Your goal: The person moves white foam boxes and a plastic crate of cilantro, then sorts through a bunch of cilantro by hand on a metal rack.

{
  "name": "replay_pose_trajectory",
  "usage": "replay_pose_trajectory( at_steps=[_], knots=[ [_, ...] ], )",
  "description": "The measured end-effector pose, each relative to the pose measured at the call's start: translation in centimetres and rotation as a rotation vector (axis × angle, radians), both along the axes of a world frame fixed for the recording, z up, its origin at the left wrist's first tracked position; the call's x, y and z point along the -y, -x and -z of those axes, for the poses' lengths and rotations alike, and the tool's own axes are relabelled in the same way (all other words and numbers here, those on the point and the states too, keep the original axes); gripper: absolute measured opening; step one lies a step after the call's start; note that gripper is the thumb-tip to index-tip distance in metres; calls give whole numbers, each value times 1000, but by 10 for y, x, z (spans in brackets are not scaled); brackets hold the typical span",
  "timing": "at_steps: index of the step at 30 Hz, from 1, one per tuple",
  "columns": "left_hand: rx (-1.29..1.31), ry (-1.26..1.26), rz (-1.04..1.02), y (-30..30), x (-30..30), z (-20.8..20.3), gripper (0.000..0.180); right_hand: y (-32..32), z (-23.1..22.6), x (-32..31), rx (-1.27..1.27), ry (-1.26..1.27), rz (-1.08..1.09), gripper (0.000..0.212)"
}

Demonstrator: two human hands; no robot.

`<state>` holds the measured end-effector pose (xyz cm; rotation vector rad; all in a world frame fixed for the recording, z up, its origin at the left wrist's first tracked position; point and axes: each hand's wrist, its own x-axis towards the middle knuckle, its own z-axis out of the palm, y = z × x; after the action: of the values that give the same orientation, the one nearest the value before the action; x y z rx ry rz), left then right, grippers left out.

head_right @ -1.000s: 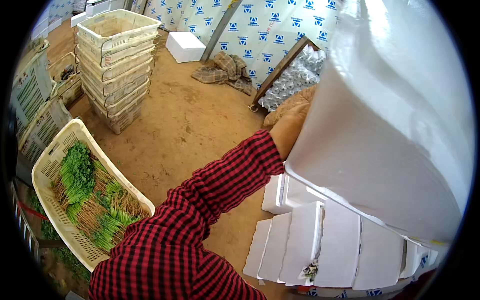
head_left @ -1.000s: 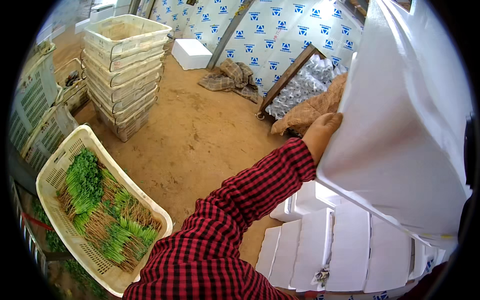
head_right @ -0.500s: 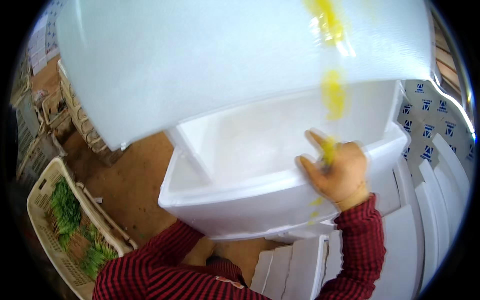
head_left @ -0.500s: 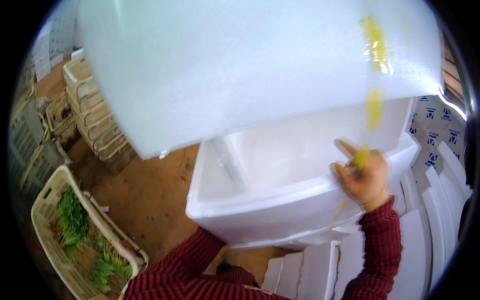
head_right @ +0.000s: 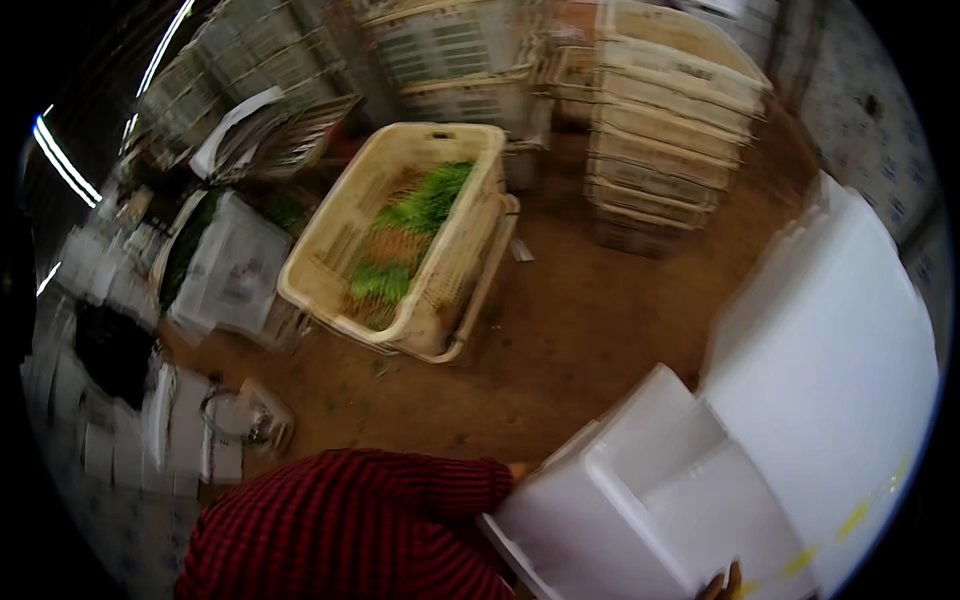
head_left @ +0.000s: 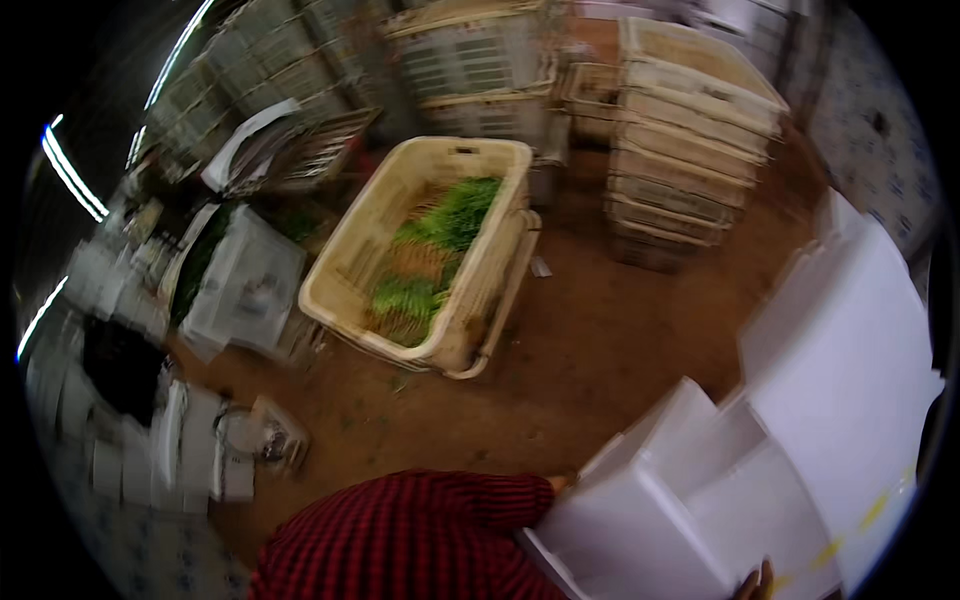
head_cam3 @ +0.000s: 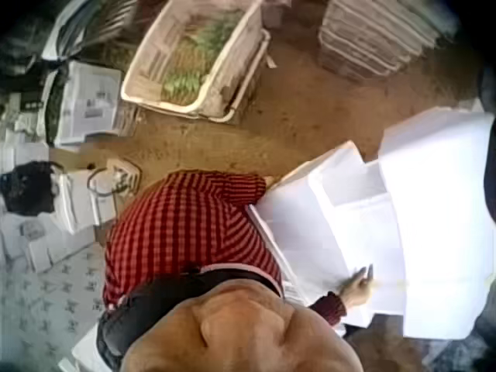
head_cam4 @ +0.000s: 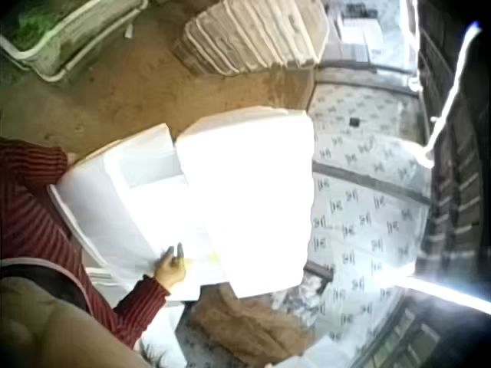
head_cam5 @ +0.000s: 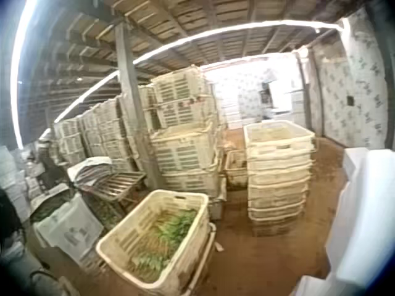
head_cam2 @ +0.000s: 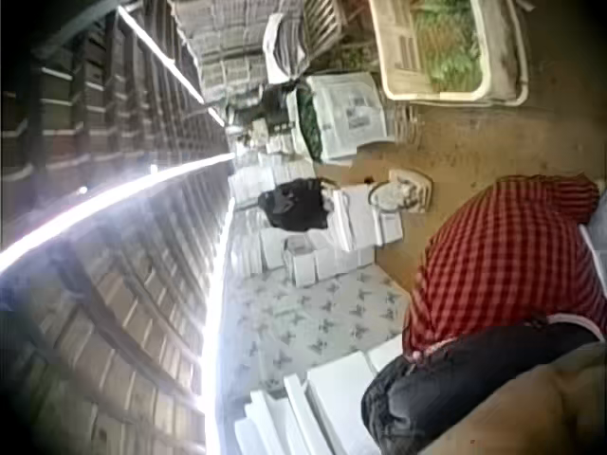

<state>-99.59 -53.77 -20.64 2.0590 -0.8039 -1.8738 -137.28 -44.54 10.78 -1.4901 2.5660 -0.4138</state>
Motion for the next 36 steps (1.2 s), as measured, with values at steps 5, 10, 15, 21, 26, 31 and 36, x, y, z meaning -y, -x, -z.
replay_pose_trajectory(
  at_steps=[5,10,15,21,26,31,36],
  knots=[
    [24,-164,-194,56,-4,62,54,62,45,53,-46,-251,1,54],
    [57,-236,-373,77,15,73,56,125,123,135,-38,-380,-23,48],
    [63,-328,-538,90,18,58,58,108,92,246,-177,-497,-250,55],
    [43,-400,-716,88,9,69,60,42,119,334,43,-568,-434,65],
    [6,-437,-824,95,5,92,62,-6,133,400,37,-719,-636,65],
    [9,-465,-865,88,-13,92,64,-27,157,423,38,-720,-755,65],
    [16,-468,-873,68,-21,84,66,-24,198,437,23,-619,-798,70]
  ],
)
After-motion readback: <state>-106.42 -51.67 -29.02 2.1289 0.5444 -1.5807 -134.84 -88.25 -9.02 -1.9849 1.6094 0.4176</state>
